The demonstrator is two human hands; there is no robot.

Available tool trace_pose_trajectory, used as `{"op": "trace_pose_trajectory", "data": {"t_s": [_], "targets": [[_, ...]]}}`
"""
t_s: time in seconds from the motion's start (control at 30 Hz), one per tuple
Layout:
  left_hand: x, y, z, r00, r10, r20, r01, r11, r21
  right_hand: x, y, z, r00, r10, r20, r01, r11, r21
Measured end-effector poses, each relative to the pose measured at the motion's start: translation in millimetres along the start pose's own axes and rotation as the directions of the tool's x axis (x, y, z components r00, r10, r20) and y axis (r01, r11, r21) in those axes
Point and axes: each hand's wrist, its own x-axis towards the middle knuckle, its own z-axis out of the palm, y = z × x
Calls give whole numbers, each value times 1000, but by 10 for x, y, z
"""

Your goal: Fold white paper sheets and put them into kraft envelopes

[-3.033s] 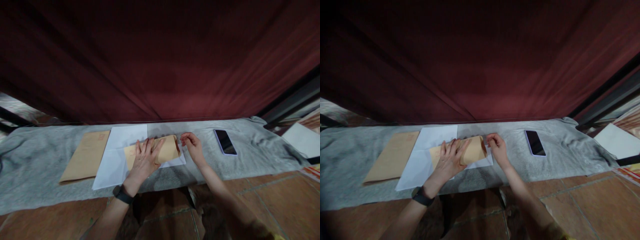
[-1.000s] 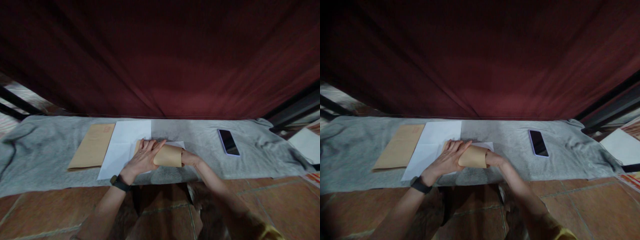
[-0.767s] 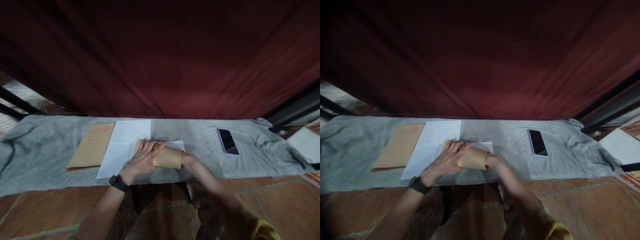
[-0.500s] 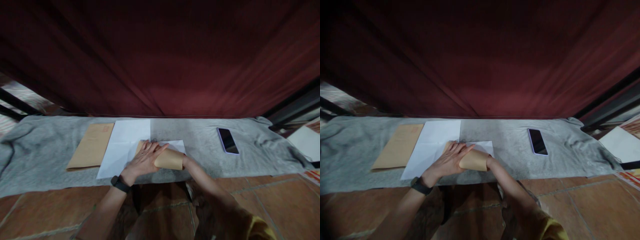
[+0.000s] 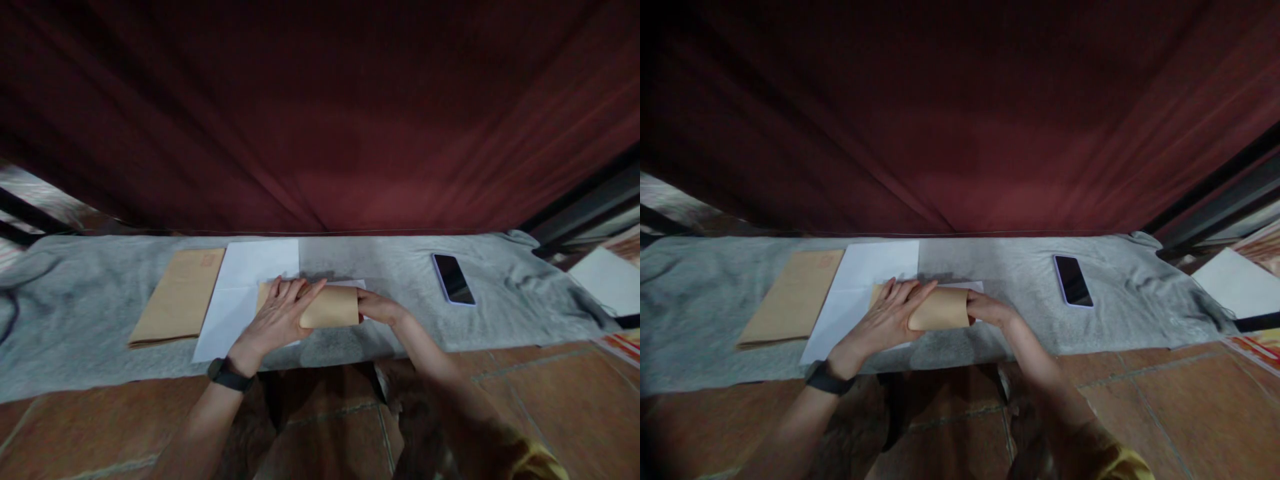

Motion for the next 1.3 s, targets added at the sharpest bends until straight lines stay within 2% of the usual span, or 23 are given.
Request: {"op": "trace_pose_trajectory", "data": {"t_s": [0.1, 0.17, 0.23, 0.27, 0.3, 0.37, 0.43, 0.47, 0.57, 0.63, 0.7, 0.93, 1.03, 1.13, 1.23, 1.3], "targets": [[-49, -88, -42, 999, -47, -11, 47, 999, 4, -49, -27, -176, 989, -63, 136, 45, 990, 131], [-87, -172, -61, 996, -86, -10, 86, 996, -6, -55, -35, -293, 990, -116, 86, 96, 973, 209], [-129, -265, -65, 992, -123, -6, 123, 992, -15, -36, -14, -403, 993, -106, -51, 114, 975, 192], [-150, -310, -62, 991, -137, -2, 136, 990, -20, -21, 8, -450, 984, -85, -154, 106, 986, 130], [-172, -352, -57, 989, -147, 5, 147, 989, -23, -7, 37, -486, 959, -69, -276, 81, 996, 32], [-216, -428, -47, 986, -168, 19, 169, 985, -26, 6, 106, -513, 859, -92, -504, -33, 972, -234], [-258, -493, -40, 981, -193, 33, 194, 981, -22, -11, 174, -464, 779, -171, -603, -191, 851, -488], [-277, -523, -38, 977, -208, 38, 209, 978, -19, -29, 203, -414, 766, -201, -611, -261, 771, -581], [-328, -603, -29, 969, -239, 53, 241, 971, -16, -80, 251, -218, 774, -193, -603, -404, 582, -705], [-354, -646, -15, 967, -246, 69, 248, 968, -22, -85, 254, -109, 773, -166, -612, -458, 521, -720], [-375, -682, 7, 965, -248, 81, 251, 967, -29, -66, 245, -49, 773, -140, -619, -483, 503, -717], [-436, -763, 82, 947, -295, 129, 302, 952, -43, 20, 233, -70, 777, -77, -625, -474, 582, -661], [-441, -767, 104, 949, -287, 133, 295, 955, -39, 43, 228, -152, 814, -67, -577, -418, 622, -662], [-432, -765, 114, 950, -285, 126, 291, 956, -30, 49, 220, -319, 845, -95, -526, -293, 740, -605], [-423, -766, 112, 951, -282, 128, 288, 957, -34, 16, 210, -524, 831, -167, -530, -131, 868, -479], [-420, -768, 110, 951, -281, 128, 288, 957, -37, -24, 195, -636, 811, -243, -532, 21, 921, -388]]}}
